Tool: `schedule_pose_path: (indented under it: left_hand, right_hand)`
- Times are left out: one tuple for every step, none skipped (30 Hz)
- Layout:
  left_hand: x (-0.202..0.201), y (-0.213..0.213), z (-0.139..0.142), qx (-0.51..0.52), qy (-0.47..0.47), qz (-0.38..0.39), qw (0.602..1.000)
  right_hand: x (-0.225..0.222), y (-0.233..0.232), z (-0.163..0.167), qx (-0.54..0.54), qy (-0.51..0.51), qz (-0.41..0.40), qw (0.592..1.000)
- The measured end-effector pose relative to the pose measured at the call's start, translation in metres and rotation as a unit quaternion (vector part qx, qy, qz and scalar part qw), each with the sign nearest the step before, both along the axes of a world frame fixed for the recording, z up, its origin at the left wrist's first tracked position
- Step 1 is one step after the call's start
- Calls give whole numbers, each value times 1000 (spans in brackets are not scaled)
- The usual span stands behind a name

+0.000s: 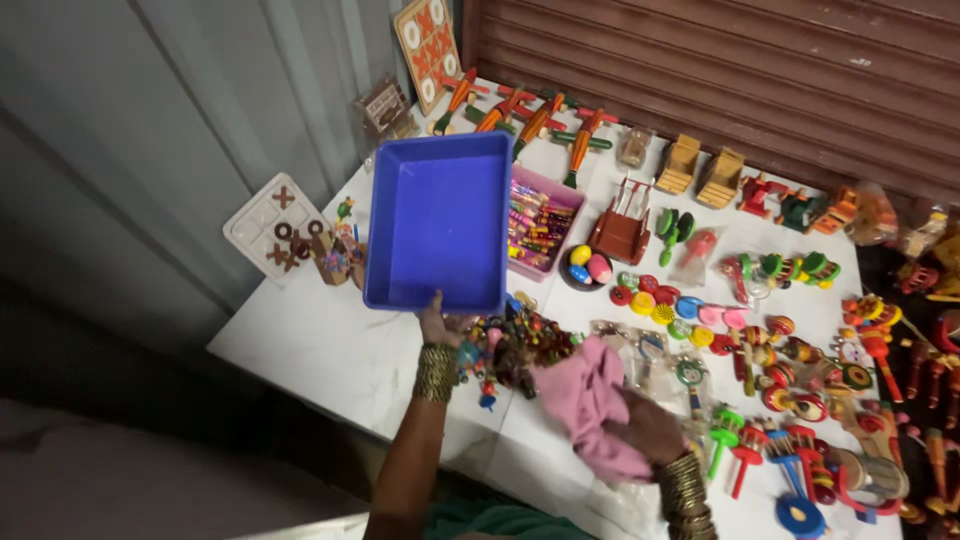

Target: The person empties a blue plastic container of small toys onto a table, wipes the container with a pink cloth, and then picks up individual toys from the table to place them into the now-empty blue container. The person handles various small toys, including figures and balls, one at a time.

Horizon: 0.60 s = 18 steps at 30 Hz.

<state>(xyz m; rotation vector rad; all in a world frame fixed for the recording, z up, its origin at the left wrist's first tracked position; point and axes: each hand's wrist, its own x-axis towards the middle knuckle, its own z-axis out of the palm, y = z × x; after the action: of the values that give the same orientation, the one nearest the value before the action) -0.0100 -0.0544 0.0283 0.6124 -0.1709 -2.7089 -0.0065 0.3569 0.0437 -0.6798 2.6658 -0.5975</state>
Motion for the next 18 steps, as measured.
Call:
schedule_pose_path:
  left_hand:
    - [-13, -15, 6, 20, -15, -2, 1000]
    - [-30, -31, 16, 39, -28, -4, 999]
    - [-45, -46, 24, 58, -42, -8, 997]
    - [-57, -61, 30, 14, -58, -1, 998]
    - [-72, -76, 39, -32, -71, 6, 997]
    - [-89, -89, 48, -77, -82, 12, 994]
    - [-104, -100, 55, -76, -103, 21, 992]
    - [-117, -109, 60, -75, -126, 30, 989]
    - [-130, -118, 63, -74, -150, 40, 985]
    - [-143, -125, 66, -89, -174, 60, 979]
    - [-155, -131, 67, -104, -198, 81, 971]
    - [-165, -136, 65, -119, -224, 101, 962]
    - [-173, -141, 63, -121, -243, 101, 957]
    - [-183, -145, 60, -122, -259, 101, 953]
    - [-193, -148, 57, -122, -274, 100, 949]
    - [-200, -150, 51, -111, -267, 88, 953]
    - [-205, -153, 46, -99, -260, 76, 958]
    - [-209, -153, 39, -86, -254, 66, 961]
  right_hand:
    - [2, -5, -21, 15, 27, 18, 999]
    - [5, -9, -39, 12, 11, 21, 1000]
    - [10, -13, -54, 8, -5, 22, 1000]
    - [16, -18, -67, 2, -21, 22, 1000]
    - [23, -23, -76, 35, -40, 4, 999]
    - [29, -28, -84, 69, -59, -16, 996]
    - [35, -34, -91, 104, -80, -35, 991]
    - [42, -40, -96, 51, -82, -18, 995]
    - [46, -47, -100, 6, -89, -6, 996]
    - [50, -54, -104, -9, -95, -11, 995]
    - [53, -62, -106, 25, -104, -37, 994]
    - [57, -69, -109, 63, -117, -69, 989]
    - [59, -75, -110, 99, -130, -96, 982]
    - [62, -80, -110, 126, -139, -120, 975]
    - [65, -84, -109, 153, -146, -145, 966]
    - [69, -86, -107, 180, -155, -166, 957]
    - [71, -87, -105, 204, -163, -189, 946]
    - [74, -87, -102, 226, -171, -210, 936]
